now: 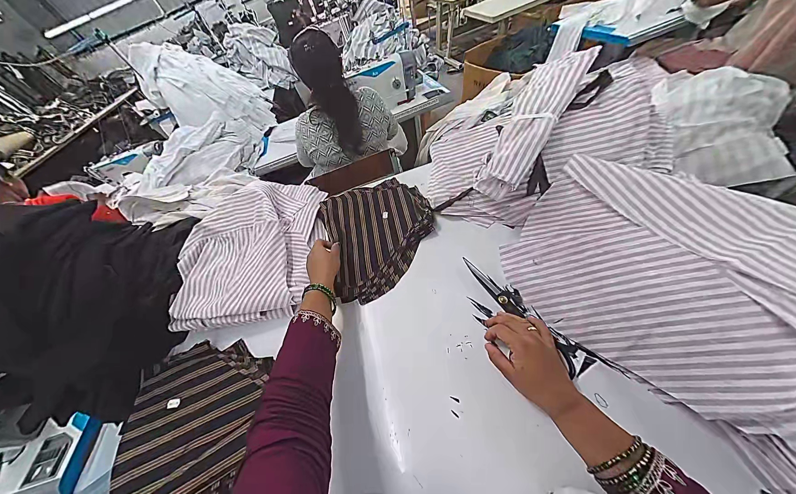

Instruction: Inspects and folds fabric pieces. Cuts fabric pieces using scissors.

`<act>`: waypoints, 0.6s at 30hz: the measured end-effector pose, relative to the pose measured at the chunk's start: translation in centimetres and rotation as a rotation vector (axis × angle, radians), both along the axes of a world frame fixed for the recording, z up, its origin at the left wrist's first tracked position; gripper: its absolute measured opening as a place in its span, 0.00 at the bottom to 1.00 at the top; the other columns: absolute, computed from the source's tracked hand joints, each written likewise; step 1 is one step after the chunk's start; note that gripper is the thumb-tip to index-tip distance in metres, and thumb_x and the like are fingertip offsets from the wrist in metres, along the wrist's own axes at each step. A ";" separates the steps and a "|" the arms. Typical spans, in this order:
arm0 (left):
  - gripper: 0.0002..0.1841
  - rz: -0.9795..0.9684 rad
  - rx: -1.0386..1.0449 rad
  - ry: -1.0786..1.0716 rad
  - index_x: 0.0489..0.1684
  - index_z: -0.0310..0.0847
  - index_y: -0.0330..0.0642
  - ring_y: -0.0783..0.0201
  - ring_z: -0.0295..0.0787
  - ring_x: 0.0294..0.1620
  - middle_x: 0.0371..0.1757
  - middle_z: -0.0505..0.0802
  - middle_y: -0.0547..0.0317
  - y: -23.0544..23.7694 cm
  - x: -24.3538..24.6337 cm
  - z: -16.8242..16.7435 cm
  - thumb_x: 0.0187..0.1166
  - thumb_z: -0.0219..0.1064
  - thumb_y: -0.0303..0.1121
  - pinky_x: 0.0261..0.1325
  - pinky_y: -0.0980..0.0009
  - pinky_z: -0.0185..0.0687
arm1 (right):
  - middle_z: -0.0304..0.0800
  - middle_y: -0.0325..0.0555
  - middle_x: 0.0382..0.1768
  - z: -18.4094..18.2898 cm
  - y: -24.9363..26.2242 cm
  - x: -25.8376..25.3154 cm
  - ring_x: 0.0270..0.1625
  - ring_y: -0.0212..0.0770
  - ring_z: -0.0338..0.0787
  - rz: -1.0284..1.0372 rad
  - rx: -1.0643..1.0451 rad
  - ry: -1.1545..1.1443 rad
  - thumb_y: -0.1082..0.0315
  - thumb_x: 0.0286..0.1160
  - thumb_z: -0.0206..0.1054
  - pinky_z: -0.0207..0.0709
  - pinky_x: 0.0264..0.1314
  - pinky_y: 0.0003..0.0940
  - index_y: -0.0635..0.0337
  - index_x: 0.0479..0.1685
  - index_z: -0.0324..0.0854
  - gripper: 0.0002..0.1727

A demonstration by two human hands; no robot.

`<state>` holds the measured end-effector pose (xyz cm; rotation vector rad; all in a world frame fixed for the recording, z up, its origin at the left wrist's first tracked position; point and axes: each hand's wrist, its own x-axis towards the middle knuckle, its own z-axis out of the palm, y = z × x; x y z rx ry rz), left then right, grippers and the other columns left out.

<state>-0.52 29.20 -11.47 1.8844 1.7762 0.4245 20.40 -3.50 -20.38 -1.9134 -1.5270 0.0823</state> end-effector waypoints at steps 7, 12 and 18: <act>0.25 -0.019 -0.155 -0.359 0.83 0.61 0.33 0.45 0.89 0.59 0.66 0.86 0.32 -3.0 -2.8 -1.7 0.90 0.58 0.32 0.62 0.51 0.85 | 0.92 0.59 0.57 0.5 0.6 0.4 0.68 0.65 0.87 0.050 -0.051 0.005 0.68 0.68 0.67 0.60 0.74 0.76 0.64 0.36 0.91 0.09; 0.21 -0.068 -0.176 -0.061 0.73 0.78 0.33 0.45 0.81 0.76 0.72 0.85 0.36 -3.7 -3.3 -1.3 0.87 0.61 0.36 0.79 0.47 0.72 | 0.91 0.60 0.60 1.0 0.7 0.4 0.71 0.66 0.84 0.055 -0.101 0.007 0.70 0.68 0.70 0.56 0.78 0.77 0.64 0.39 0.92 0.08; 0.21 -0.006 -0.192 -0.027 0.66 0.82 0.31 0.43 0.82 0.72 0.67 0.87 0.35 -4.8 -2.5 -1.1 0.84 0.65 0.39 0.76 0.44 0.72 | 0.91 0.59 0.61 1.5 0.6 0.3 0.72 0.64 0.84 0.054 -0.142 0.033 0.71 0.69 0.72 0.54 0.80 0.74 0.64 0.41 0.92 0.07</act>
